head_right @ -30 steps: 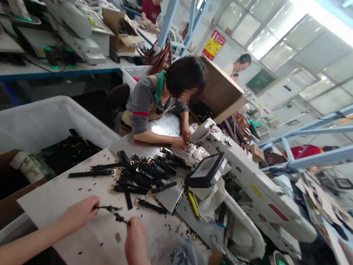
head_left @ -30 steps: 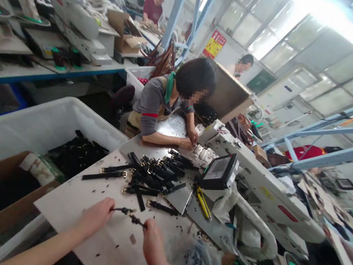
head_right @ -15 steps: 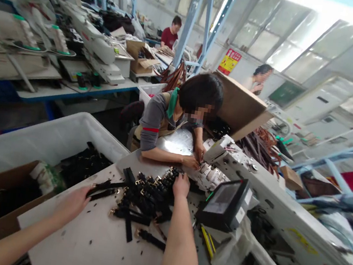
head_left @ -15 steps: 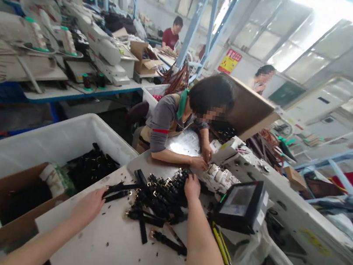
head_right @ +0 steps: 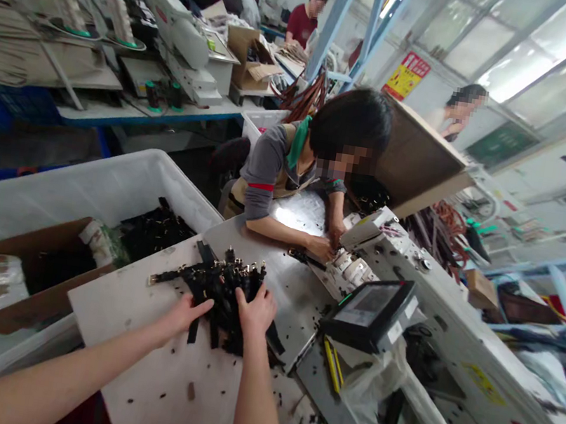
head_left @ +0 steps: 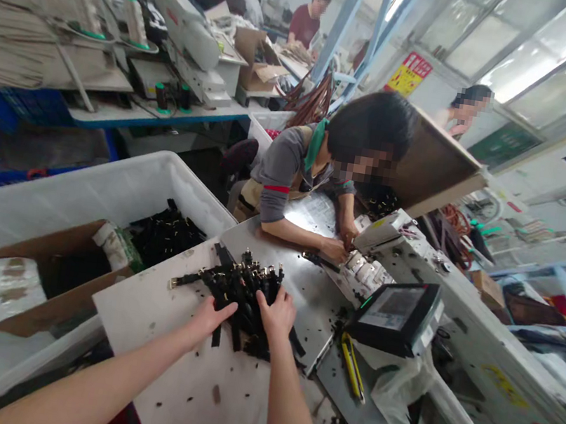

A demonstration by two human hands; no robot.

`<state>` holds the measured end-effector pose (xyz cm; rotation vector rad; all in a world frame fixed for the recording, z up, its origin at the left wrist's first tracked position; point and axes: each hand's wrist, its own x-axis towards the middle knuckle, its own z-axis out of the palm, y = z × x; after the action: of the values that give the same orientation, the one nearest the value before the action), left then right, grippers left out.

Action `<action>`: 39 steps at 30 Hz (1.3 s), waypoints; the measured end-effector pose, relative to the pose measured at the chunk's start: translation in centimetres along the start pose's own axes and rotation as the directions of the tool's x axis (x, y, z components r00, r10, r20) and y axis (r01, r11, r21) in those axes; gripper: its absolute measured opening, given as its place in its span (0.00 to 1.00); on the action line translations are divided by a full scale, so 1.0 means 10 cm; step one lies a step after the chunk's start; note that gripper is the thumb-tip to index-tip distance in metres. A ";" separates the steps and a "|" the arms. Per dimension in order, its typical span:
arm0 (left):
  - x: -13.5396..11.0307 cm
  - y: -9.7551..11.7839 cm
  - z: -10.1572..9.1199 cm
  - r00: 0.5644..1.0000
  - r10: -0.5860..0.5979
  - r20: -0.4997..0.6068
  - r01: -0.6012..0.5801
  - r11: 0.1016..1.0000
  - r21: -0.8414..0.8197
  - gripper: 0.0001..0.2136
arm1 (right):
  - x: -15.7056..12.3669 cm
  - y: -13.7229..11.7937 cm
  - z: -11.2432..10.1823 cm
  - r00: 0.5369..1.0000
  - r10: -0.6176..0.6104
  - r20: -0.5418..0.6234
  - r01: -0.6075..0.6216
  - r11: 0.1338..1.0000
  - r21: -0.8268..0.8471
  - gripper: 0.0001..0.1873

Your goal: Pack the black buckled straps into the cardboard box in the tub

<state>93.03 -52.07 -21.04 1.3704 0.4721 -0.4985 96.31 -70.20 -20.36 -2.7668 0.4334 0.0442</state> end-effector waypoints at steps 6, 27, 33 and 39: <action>-0.29 0.13 0.02 0.997 -0.074 0.014 0.075 0.987 -0.143 0.25 | -0.62 -0.49 0.32 0.989 -0.072 0.130 0.028 0.949 0.315 0.35; -1.30 0.68 -1.01 0.989 0.120 0.086 -0.075 0.911 -0.406 0.22 | -1.46 -1.59 -0.14 0.964 -0.229 0.133 0.119 0.824 0.554 0.37; -1.35 0.77 -2.48 0.991 0.035 -0.127 -0.089 0.888 -0.452 0.22 | -1.73 -3.06 0.47 0.875 -0.388 0.291 0.188 0.824 0.534 0.35; -0.99 0.59 -3.96 0.965 -0.247 -0.089 0.182 0.874 -0.450 0.20 | -1.82 -4.35 1.42 0.738 -0.416 0.532 0.190 0.884 0.427 0.32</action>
<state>87.40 -11.48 -16.10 0.9221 0.8119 -0.4409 92.38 -21.12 -18.09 -2.2545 -0.1879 0.6982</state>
